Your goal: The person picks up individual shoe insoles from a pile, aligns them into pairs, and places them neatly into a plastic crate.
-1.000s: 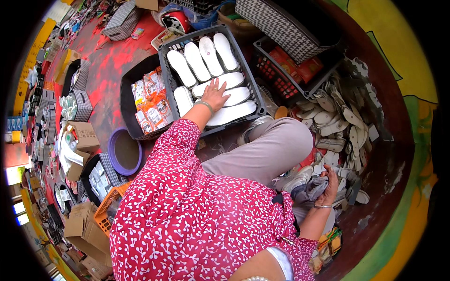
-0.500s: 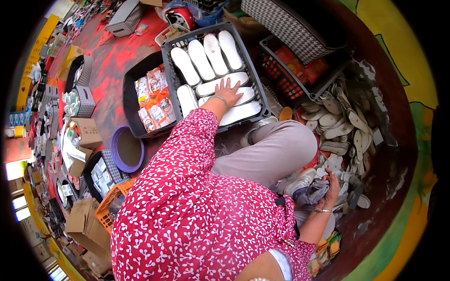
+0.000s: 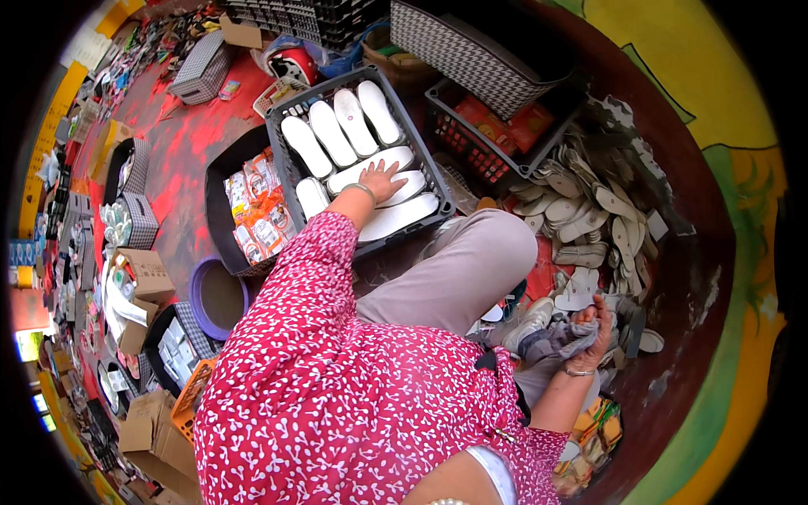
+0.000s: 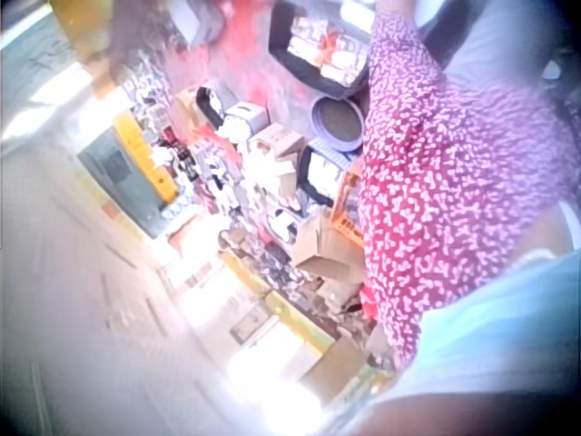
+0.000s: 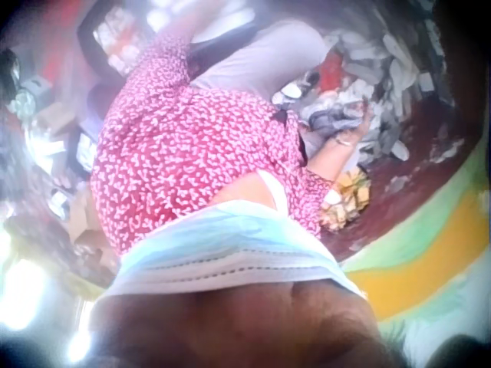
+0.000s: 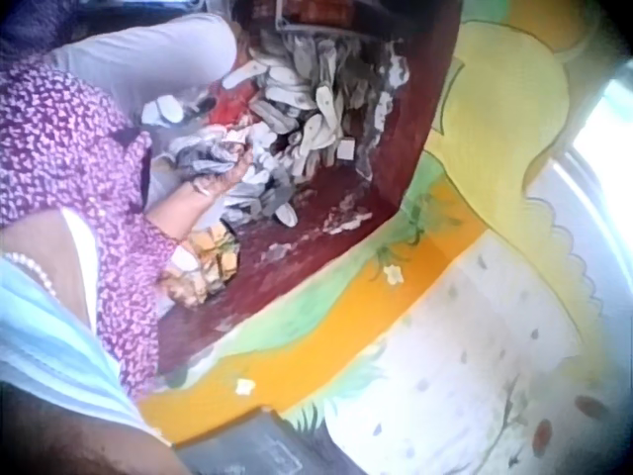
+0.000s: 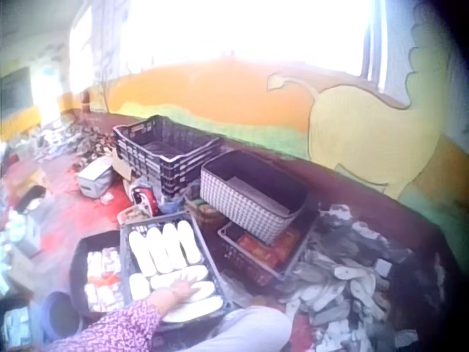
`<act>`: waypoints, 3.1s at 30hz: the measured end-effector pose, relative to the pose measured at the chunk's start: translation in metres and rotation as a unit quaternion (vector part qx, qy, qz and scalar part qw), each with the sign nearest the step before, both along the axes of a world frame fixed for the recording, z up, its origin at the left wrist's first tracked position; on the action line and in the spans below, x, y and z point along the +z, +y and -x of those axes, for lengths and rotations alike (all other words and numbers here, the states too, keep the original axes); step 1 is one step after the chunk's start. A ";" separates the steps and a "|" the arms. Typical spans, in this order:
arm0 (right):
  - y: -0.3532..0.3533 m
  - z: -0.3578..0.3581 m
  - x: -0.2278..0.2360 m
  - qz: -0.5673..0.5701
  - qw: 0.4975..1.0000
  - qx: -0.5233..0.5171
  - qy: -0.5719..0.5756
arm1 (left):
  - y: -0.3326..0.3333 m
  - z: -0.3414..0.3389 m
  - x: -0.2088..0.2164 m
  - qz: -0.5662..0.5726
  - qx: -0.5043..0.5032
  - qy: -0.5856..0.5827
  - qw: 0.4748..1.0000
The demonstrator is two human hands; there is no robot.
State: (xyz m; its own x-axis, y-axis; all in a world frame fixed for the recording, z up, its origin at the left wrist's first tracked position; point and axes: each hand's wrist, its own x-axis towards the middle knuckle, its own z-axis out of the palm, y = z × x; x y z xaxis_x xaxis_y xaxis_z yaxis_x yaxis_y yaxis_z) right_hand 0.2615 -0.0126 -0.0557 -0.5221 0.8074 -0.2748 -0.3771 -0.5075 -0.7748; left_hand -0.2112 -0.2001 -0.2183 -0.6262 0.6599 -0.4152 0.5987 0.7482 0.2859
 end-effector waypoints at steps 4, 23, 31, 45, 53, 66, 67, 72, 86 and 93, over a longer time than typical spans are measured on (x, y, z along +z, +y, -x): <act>0.002 -0.039 0.023 -0.064 0.986 -0.053 0.146 | -0.011 -0.032 -0.005 -0.160 -0.017 0.049 0.986; -0.166 -0.323 0.046 -0.112 0.872 -0.429 -0.208 | 0.081 -0.235 0.189 -0.510 -0.396 -0.102 0.757; -0.192 -0.288 -0.092 0.253 0.806 -0.519 -0.131 | 0.074 -0.277 0.165 -0.421 -0.511 -0.111 0.741; -0.160 -0.280 -0.104 0.323 0.819 -0.461 -0.106 | 0.074 -0.282 0.168 -0.396 -0.530 -0.102 0.743; -0.144 -0.247 -0.015 0.106 0.895 -0.427 -0.070 | 0.074 -0.277 0.166 -0.382 -0.522 -0.120 0.753; -0.066 -0.021 0.072 -0.099 0.980 0.173 -0.024 | 0.095 -0.273 0.214 -0.272 -0.119 -0.814 0.500; -0.065 -0.007 0.063 -0.091 0.976 0.198 -0.014 | 0.096 -0.272 0.216 -0.281 -0.129 -0.817 0.487; -0.069 0.031 0.040 -0.065 0.963 0.260 -0.008 | 0.096 -0.256 0.220 -0.315 -0.088 -0.833 0.445; -0.017 0.022 0.035 -0.198 0.979 0.025 -0.026 | 0.107 -0.277 0.155 -0.235 -0.119 -0.738 0.621; -0.017 0.022 0.011 -0.194 0.975 -0.032 -0.102 | 0.114 -0.285 0.160 -0.183 -0.158 -0.721 0.650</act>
State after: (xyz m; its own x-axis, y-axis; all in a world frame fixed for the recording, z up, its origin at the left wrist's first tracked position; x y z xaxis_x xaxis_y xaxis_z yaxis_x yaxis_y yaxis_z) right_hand 0.2391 -0.0297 -0.0444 -0.4333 0.9005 -0.0357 -0.2165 -0.1424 -0.9658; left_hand 0.0742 -0.0858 -0.0584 0.4293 0.8809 -0.1996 -0.3812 0.3770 0.8441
